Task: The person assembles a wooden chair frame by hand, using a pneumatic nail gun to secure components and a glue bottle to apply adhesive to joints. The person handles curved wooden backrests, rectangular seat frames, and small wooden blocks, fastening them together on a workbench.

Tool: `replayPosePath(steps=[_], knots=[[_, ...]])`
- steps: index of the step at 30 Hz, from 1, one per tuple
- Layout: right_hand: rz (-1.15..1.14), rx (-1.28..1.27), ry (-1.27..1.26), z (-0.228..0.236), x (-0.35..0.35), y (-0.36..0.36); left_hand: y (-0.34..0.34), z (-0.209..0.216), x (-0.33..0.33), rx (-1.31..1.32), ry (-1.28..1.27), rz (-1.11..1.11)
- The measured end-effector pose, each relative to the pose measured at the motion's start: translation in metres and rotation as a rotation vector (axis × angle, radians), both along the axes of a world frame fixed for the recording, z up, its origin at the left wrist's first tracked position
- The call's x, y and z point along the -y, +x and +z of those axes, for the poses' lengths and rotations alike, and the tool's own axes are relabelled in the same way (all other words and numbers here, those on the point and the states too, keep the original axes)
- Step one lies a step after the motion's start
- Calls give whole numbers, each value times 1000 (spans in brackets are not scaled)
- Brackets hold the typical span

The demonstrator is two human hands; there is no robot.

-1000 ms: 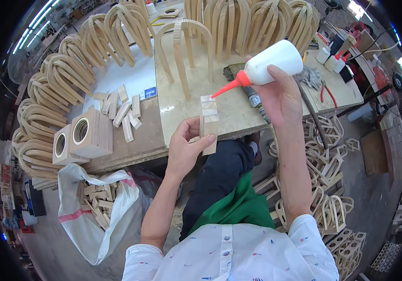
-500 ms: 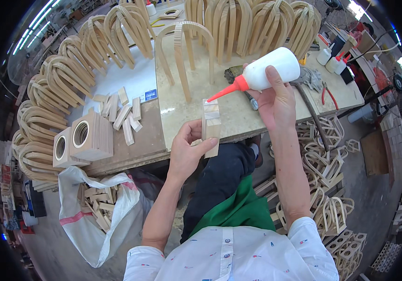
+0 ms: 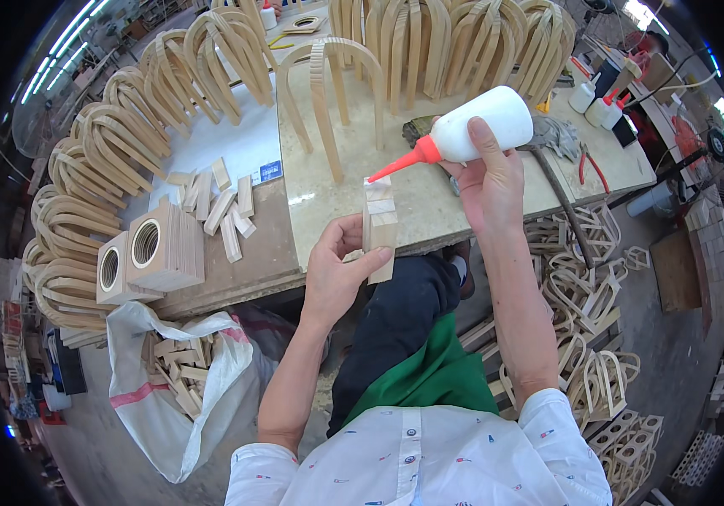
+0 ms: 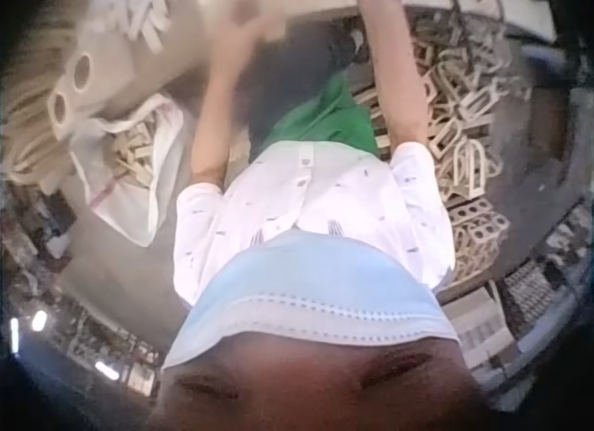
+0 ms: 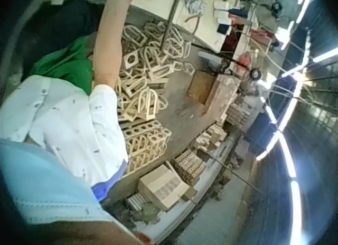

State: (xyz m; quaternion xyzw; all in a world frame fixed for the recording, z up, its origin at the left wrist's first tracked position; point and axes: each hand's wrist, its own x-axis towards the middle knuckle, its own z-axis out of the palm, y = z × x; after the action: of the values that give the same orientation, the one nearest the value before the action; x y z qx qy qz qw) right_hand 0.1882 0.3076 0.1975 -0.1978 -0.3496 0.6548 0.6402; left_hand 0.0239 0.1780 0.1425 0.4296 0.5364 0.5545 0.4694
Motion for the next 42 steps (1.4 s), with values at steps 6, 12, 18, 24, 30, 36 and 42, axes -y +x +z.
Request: replayPosePath(steps=[6,12,18,24,30,36,42], knots=[[-18,26,7,-4,-2,1,0,1,2,22,19,-2],[-9,7,-6,-7,-2,1,0,-2,1,13,7,0],[1,11,-26,-10,-2,3,2,-1,1,52,4,9],[-16,-14,-33,-13,-3,4,1,-2,1,11,15,-12],[-97,28,11,-16,-2,7,3,-4,1,75,41,48],[-181,22,38,-14,3,17,-1,-10,2,-33,62,104],[-7,-120,-40,-2,22,22,-1,-13,-4,-29,67,117]])
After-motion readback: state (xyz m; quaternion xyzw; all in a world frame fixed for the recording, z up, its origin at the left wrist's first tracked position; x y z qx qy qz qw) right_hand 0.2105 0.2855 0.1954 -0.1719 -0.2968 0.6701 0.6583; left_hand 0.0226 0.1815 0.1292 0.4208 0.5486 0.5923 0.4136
